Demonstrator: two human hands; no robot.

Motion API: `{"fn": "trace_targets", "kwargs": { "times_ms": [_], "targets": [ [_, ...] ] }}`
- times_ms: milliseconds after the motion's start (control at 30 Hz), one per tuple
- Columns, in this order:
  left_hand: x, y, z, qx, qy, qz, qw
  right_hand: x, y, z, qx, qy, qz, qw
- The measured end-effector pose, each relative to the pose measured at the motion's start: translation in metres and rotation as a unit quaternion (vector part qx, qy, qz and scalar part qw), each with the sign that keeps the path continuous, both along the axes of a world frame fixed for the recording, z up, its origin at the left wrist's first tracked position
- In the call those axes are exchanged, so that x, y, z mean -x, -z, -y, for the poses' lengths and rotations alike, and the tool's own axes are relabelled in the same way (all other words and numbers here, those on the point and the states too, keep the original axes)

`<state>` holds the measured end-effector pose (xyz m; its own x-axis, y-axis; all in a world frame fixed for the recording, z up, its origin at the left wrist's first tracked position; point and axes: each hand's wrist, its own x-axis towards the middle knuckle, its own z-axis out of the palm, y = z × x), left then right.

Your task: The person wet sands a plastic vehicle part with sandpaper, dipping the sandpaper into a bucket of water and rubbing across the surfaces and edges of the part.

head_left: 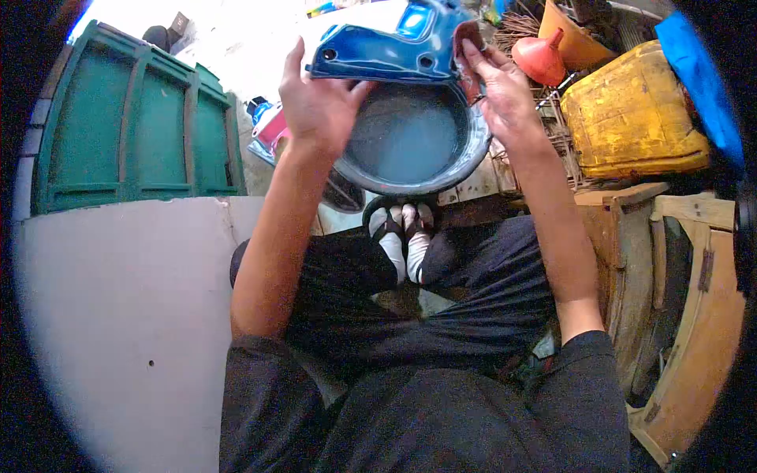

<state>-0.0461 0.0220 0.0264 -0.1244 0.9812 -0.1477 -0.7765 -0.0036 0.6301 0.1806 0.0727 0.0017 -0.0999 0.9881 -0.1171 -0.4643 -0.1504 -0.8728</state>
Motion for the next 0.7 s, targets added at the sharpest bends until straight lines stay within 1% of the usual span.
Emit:
{"fn": "trace_targets", "kwargs": {
  "times_ms": [33, 67, 100, 133, 167, 200, 233, 267, 300, 367, 400, 433, 500, 533, 567, 633, 667, 700],
  "targets": [
    [0.004, -0.002, -0.001, 0.026, 0.001, -0.006, 1.000, -0.007, -0.003, -0.003, -0.002, 0.002, 0.000, 1.000],
    [0.009, -0.003, -0.003, 0.026, -0.041, -0.078, 0.996, -0.016, -0.005, -0.007, -0.037, 0.006, 0.049, 0.998],
    [0.014, -0.003, -0.004, 0.025, -0.040, -0.080, 0.996, -0.021, -0.008, -0.009, -0.071, 0.009, 0.097, 0.993],
    [0.018, -0.002, -0.004, 0.034, -0.056, -0.208, 0.976, -0.022, -0.011, -0.008, -0.083, 0.025, 0.123, 0.989],
    [0.020, -0.001, -0.004, 0.042, -0.071, -0.333, 0.939, -0.020, -0.010, -0.007, -0.084, 0.026, 0.122, 0.989],
    [0.019, -0.001, -0.005, 0.040, -0.070, -0.333, 0.939, -0.017, -0.009, -0.006, -0.096, 0.025, 0.150, 0.984],
    [0.017, -0.001, -0.005, -0.004, -0.046, -0.455, 0.889, -0.015, -0.009, -0.006, -0.108, 0.024, 0.178, 0.978],
    [0.015, 0.001, -0.005, -0.047, -0.020, -0.568, 0.821, -0.012, -0.009, -0.004, -0.112, 0.016, 0.222, 0.968],
    [0.007, 0.014, -0.009, -0.068, -0.040, -0.596, 0.799, -0.009, -0.009, -0.002, -0.113, 0.016, 0.222, 0.968],
    [-0.001, 0.020, -0.008, -0.018, 0.109, -0.552, 0.827, -0.003, -0.003, 0.000, -0.190, 0.015, 0.216, 0.958],
    [-0.007, 0.018, -0.003, -0.065, 0.084, -0.601, 0.792, -0.001, 0.001, -0.001, -0.198, 0.018, 0.214, 0.956],
    [-0.008, 0.018, -0.003, -0.065, 0.083, -0.601, 0.792, -0.001, 0.003, -0.001, -0.199, 0.017, 0.214, 0.956],
    [-0.008, 0.021, -0.006, -0.071, 0.127, -0.643, 0.752, -0.001, 0.004, 0.001, -0.164, 0.007, 0.252, 0.954],
    [-0.007, 0.022, -0.007, -0.062, 0.134, -0.665, 0.732, 0.002, 0.000, 0.005, -0.134, 0.006, 0.231, 0.964],
    [-0.007, 0.025, -0.008, -0.062, 0.133, -0.665, 0.732, 0.002, 0.000, 0.005, -0.134, 0.006, 0.231, 0.964],
    [-0.008, 0.028, -0.008, -0.099, 0.077, -0.673, 0.729, 0.004, 0.000, 0.005, -0.175, 0.009, 0.252, 0.952],
    [-0.008, 0.029, -0.007, -0.099, 0.077, -0.673, 0.729, 0.003, 0.003, 0.002, -0.175, 0.008, 0.252, 0.952],
    [-0.009, 0.023, -0.005, -0.088, 0.063, -0.717, 0.689, 0.002, 0.005, -0.002, -0.287, 0.077, 0.354, 0.887]
  ]
}}
